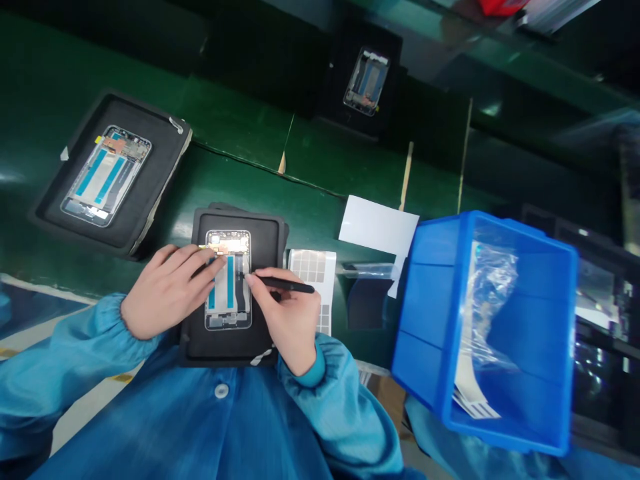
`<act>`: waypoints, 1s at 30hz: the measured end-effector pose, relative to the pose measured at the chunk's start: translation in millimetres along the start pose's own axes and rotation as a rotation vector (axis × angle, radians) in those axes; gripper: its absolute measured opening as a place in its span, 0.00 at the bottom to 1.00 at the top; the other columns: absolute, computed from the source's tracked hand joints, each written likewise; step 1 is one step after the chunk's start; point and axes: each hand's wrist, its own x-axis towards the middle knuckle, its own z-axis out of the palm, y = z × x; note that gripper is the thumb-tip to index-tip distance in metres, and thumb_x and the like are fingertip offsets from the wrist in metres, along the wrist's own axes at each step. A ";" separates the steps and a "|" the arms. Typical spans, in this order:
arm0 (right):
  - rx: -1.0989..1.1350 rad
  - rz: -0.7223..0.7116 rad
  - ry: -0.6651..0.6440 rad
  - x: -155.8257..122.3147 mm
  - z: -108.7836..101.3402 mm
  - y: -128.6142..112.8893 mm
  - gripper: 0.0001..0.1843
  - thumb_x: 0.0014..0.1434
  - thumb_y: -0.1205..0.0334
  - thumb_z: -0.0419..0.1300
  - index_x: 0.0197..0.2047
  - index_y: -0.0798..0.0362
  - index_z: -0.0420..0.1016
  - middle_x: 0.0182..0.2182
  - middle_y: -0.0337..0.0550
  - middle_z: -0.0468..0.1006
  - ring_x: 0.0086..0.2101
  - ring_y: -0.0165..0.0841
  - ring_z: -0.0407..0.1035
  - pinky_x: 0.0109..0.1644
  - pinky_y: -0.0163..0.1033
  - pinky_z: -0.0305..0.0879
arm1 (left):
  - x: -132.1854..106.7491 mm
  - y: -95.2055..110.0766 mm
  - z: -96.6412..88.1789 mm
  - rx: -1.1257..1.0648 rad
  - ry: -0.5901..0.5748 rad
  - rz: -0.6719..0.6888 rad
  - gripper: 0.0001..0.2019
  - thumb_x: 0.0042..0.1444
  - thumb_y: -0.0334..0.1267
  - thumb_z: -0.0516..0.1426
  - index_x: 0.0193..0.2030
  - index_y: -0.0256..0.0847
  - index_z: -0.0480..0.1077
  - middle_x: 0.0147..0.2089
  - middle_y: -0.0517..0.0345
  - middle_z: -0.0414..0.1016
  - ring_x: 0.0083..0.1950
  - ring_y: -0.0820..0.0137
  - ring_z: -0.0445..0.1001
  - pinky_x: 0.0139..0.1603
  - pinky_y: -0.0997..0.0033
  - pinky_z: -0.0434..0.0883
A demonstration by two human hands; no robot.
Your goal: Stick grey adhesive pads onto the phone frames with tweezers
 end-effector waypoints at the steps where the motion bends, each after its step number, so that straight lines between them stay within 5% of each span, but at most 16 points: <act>1: -0.003 0.008 0.008 -3.1 -3.5 0.6 0.07 0.51 0.59 0.73 0.33 0.50 0.83 0.31 0.41 0.86 0.31 0.37 0.81 0.35 0.41 0.81 | 0.4 -2.3 -1.0 0.000 -0.015 0.008 0.18 0.67 0.35 0.52 0.61 0.38 0.71 0.58 0.45 0.76 0.57 0.54 0.73 0.54 0.50 0.69; 7: 0.036 0.043 0.026 -16.7 -20.4 7.7 0.06 0.51 0.60 0.73 0.33 0.49 0.83 0.31 0.42 0.85 0.32 0.39 0.81 0.39 0.45 0.81 | -3.9 -22.1 -9.5 -0.076 -0.100 0.134 0.18 0.65 0.39 0.56 0.61 0.45 0.72 0.63 0.47 0.72 0.61 0.53 0.71 0.56 0.50 0.72; 14: 0.092 0.017 0.085 -27.6 -42.6 29.3 0.06 0.51 0.59 0.74 0.33 0.48 0.84 0.31 0.43 0.85 0.31 0.40 0.80 0.35 0.44 0.79 | -10.5 -24.2 -15.4 -0.119 -0.132 0.087 0.18 0.66 0.41 0.54 0.60 0.44 0.73 0.65 0.47 0.70 0.63 0.52 0.69 0.58 0.49 0.72; 19: 0.244 0.018 0.251 -36.2 -72.7 67.5 0.09 0.49 0.62 0.75 0.34 0.49 0.83 0.32 0.43 0.85 0.31 0.39 0.81 0.33 0.41 0.78 | 22.8 -23.0 -50.2 -0.245 0.108 -0.098 0.14 0.66 0.39 0.55 0.55 0.42 0.72 0.57 0.48 0.74 0.58 0.59 0.73 0.60 0.55 0.72; 23: 0.332 0.059 0.329 -39.5 -97.3 96.7 0.09 0.50 0.61 0.74 0.36 0.50 0.82 0.32 0.43 0.86 0.31 0.37 0.81 0.32 0.40 0.76 | 87.5 10.1 -50.3 -0.209 0.074 0.014 0.13 0.64 0.39 0.55 0.53 0.41 0.72 0.53 0.50 0.75 0.54 0.57 0.74 0.55 0.54 0.72; 27: 0.363 0.048 0.436 -40.0 -117.7 115.9 0.09 0.51 0.62 0.74 0.35 0.50 0.82 0.32 0.42 0.86 0.31 0.36 0.81 0.34 0.39 0.76 | 158.8 78.6 -12.1 -0.229 -0.199 0.267 0.15 0.61 0.39 0.59 0.53 0.39 0.71 0.53 0.49 0.75 0.53 0.58 0.74 0.54 0.56 0.71; 30: 0.346 0.028 0.510 -42.0 -131.5 124.3 0.09 0.51 0.63 0.74 0.36 0.51 0.81 0.33 0.43 0.86 0.33 0.37 0.81 0.37 0.40 0.77 | 195.6 129.0 20.6 -0.217 -0.347 0.283 0.19 0.58 0.39 0.63 0.55 0.36 0.69 0.54 0.47 0.74 0.54 0.56 0.73 0.54 0.58 0.70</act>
